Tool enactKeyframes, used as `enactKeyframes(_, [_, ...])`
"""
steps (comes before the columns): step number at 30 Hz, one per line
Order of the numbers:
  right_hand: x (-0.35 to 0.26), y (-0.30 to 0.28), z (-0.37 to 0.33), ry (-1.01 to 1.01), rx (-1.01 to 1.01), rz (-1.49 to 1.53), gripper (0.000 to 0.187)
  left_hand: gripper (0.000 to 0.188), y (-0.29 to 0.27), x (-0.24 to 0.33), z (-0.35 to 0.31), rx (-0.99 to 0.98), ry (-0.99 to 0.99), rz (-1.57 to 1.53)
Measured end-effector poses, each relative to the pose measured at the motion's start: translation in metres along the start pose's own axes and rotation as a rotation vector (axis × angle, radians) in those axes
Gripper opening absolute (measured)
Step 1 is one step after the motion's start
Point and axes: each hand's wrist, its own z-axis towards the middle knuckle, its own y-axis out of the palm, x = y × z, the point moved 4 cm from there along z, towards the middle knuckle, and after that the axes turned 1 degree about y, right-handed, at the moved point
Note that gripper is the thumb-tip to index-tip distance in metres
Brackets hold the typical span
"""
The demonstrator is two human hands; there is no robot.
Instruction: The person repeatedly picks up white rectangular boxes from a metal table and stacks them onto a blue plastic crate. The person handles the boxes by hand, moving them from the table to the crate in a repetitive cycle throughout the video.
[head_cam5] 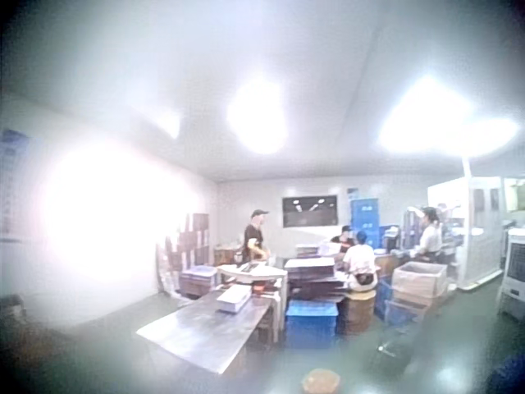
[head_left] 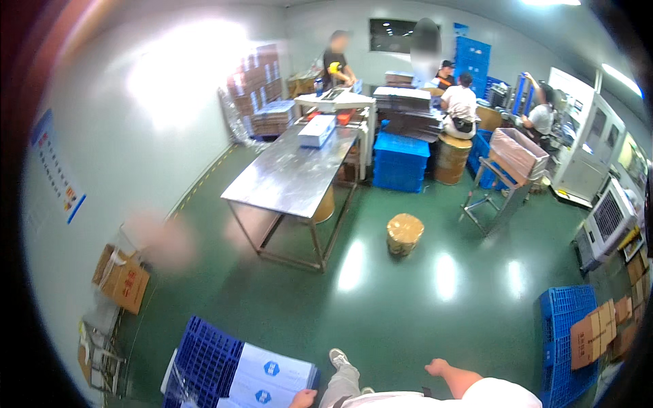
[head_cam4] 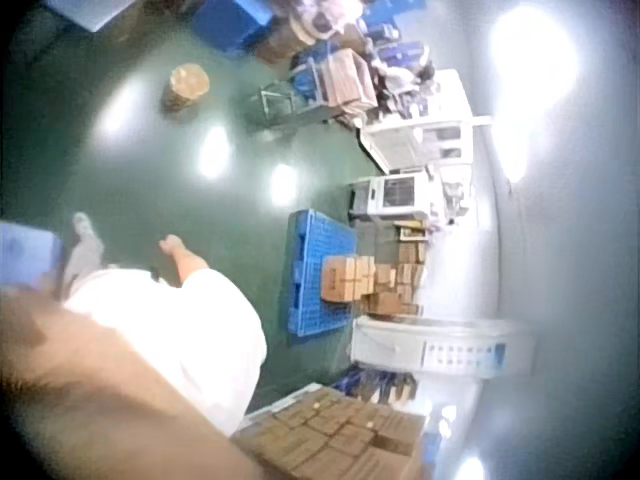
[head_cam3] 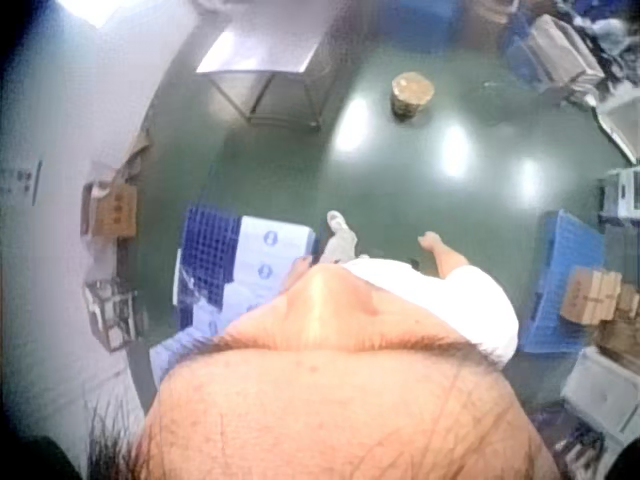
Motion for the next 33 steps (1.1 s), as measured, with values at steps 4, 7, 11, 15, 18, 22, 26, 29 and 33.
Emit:
enactKeyframes(4, [-0.006,-0.024,-0.011,0.096,-0.074,0.088,0.055,0.038,-0.073,-0.018,0.055,-0.019,-0.257,-0.007])
enactKeyframes(7, [0.007,-0.021,-0.005,0.219,0.009,0.217,0.055,0.041,-0.109,0.003,0.122,-0.048,-0.275,-0.005])
enactKeyframes(11, [-0.026,-0.011,0.033,0.235,-0.013,0.295,0.056,0.044,-0.157,0.035,0.207,-0.055,-0.188,0.045])
enactKeyframes(15, [-0.081,-0.039,0.061,0.212,0.205,0.476,0.046,0.046,-0.197,0.073,0.288,-0.136,-0.07,0.191])
enactKeyframes(18, [-0.101,-0.044,0.053,0.322,0.111,0.62,0.047,0.044,-0.219,0.13,0.337,-0.223,-0.126,0.185])
enactKeyframes(22, [-0.115,-0.057,0.076,0.332,0.036,0.535,0.046,0.045,-0.261,0.185,0.388,-0.122,-0.017,0.175])
enactKeyframes(26, [-0.095,-0.056,0.122,0.314,-0.069,0.352,0.051,0.043,-0.264,0.197,0.424,-0.166,-0.049,0.085])
enactKeyframes(29, [-0.11,-0.096,0.176,0.137,-0.251,0.158,0.049,0.046,-0.272,0.168,0.435,-0.21,-0.061,0.158])
enactKeyframes(33, [-0.103,-0.181,0.288,0.144,-0.035,0.242,0.048,0.04,-0.273,0.115,0.452,-0.343,-0.198,0.144])
